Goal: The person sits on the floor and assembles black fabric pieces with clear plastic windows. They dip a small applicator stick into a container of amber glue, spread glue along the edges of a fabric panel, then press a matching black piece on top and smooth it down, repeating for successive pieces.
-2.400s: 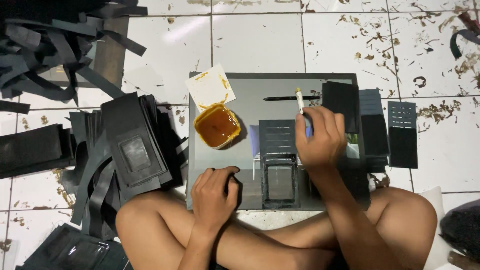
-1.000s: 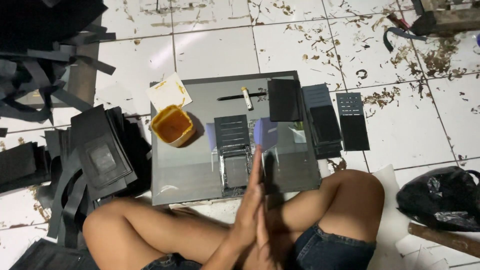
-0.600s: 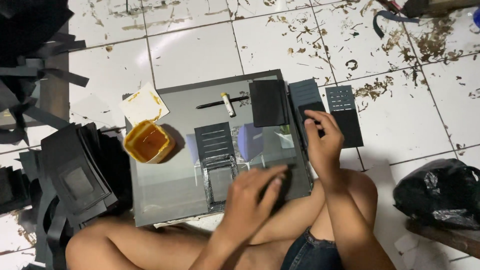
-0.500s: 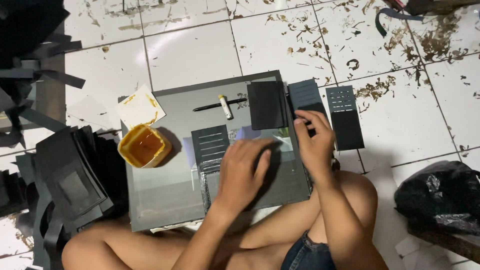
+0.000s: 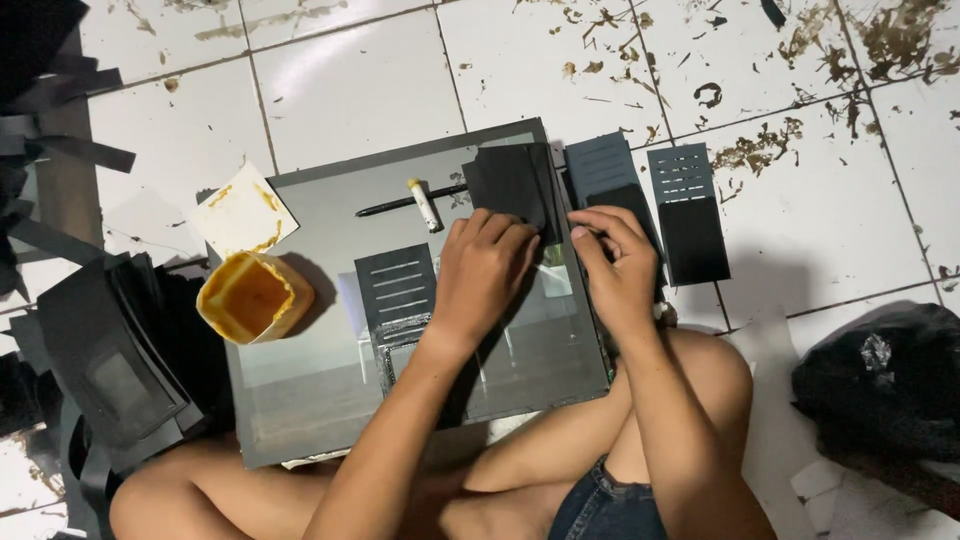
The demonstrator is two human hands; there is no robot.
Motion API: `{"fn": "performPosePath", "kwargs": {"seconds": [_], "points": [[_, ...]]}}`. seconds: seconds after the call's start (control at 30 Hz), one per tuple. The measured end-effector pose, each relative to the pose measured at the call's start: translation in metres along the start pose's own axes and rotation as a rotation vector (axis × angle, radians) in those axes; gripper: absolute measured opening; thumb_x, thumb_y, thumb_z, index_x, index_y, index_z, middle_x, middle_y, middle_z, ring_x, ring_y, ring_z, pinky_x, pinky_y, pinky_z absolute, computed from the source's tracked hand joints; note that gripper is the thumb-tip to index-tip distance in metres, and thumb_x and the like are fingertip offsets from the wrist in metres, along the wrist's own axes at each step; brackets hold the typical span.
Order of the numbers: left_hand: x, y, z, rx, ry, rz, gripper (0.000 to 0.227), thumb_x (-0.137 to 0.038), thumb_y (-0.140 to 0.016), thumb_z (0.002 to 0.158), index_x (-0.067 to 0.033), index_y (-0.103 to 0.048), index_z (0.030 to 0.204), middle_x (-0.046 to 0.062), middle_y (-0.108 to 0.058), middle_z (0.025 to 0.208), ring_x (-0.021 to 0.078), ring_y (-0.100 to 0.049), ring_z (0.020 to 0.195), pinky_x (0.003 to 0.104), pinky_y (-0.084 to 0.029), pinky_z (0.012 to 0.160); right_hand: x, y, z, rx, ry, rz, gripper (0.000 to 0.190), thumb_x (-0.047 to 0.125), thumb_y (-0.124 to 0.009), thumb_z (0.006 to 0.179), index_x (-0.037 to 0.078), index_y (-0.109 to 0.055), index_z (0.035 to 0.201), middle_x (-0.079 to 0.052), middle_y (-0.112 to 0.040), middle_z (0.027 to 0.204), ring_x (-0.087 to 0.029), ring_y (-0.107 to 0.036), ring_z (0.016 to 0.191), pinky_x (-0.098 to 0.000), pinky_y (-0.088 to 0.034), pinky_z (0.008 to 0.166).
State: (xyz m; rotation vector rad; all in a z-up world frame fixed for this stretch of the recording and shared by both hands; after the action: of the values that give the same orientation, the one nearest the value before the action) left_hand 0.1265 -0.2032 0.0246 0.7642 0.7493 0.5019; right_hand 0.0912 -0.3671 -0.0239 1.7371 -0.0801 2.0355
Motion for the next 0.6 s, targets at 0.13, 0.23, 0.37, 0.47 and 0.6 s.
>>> {"fn": "performPosePath", "kwargs": {"seconds": [0.13,0.23,0.37,0.47,0.6], "points": [[-0.005,0.017,-0.004,-0.046,0.069,-0.055,0.01,-0.021,-0.071,0.097,-0.012,-0.075,0.094,0.004,-0.069,0.085,0.0227,-0.065,0.087,0.031,-0.049,0.075,0.011,0.006,-0.009,-0.042,0.027,0.003,0.015,0.004,-0.068,0.097,0.004,-0.077,0.11,-0.009,-0.065,0.104,-0.016,-0.064,0.093,-0.03,-0.056,0.08],[-0.018,0.037,-0.011,-0.115,0.066,-0.128,0.004,-0.013,-0.075,0.092,-0.0093,-0.074,0.091,0.007,-0.068,0.083,0.0258,-0.068,0.083,0.033,-0.054,0.074,0.022,0.008,-0.021,-0.064,0.058,-0.006,0.013,0.004,-0.067,0.099,0.004,-0.078,0.104,-0.011,-0.067,0.092,-0.019,-0.067,0.085,-0.033,-0.054,0.074],[-0.031,0.044,-0.028,-0.169,0.091,-0.274,0.004,-0.006,-0.076,0.09,-0.0072,-0.072,0.092,0.01,-0.07,0.085,0.0298,-0.071,0.083,0.037,-0.058,0.073,0.025,0.002,-0.04,-0.019,0.016,0.083,0.013,0.005,-0.068,0.097,0.004,-0.078,0.104,-0.009,-0.073,0.078,-0.015,-0.067,0.067,-0.029,-0.055,0.064],[-0.031,0.036,-0.041,-0.135,0.164,-0.407,0.003,-0.005,-0.074,0.091,-0.0061,-0.072,0.093,0.011,-0.073,0.089,0.0319,-0.073,0.088,0.038,-0.059,0.077,0.024,-0.001,-0.049,-0.009,-0.005,0.05,0.01,0.004,-0.073,0.093,0.002,-0.077,0.102,-0.01,-0.072,0.069,-0.015,-0.067,0.059,-0.0291,-0.054,0.059],[-0.014,0.037,-0.053,-0.197,0.437,-0.522,0.006,-0.006,-0.069,0.093,-0.0043,-0.07,0.099,0.019,-0.074,0.091,0.0411,-0.073,0.09,0.047,-0.057,0.077,0.017,0.008,-0.053,-0.055,-0.143,-0.118,0.007,0.005,-0.073,0.093,0.005,-0.076,0.087,-0.007,-0.071,0.061,-0.012,-0.065,0.055,-0.0301,-0.05,0.052]]}}
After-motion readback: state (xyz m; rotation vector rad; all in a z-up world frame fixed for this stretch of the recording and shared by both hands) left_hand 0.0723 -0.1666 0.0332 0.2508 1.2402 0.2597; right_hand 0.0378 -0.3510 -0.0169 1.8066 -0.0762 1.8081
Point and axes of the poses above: each hand's wrist, its own z-axis towards the middle knuckle, its own y-axis out of the back of the hand, x = y × z, the point moved 8 cm from there along z, towards the middle knuckle
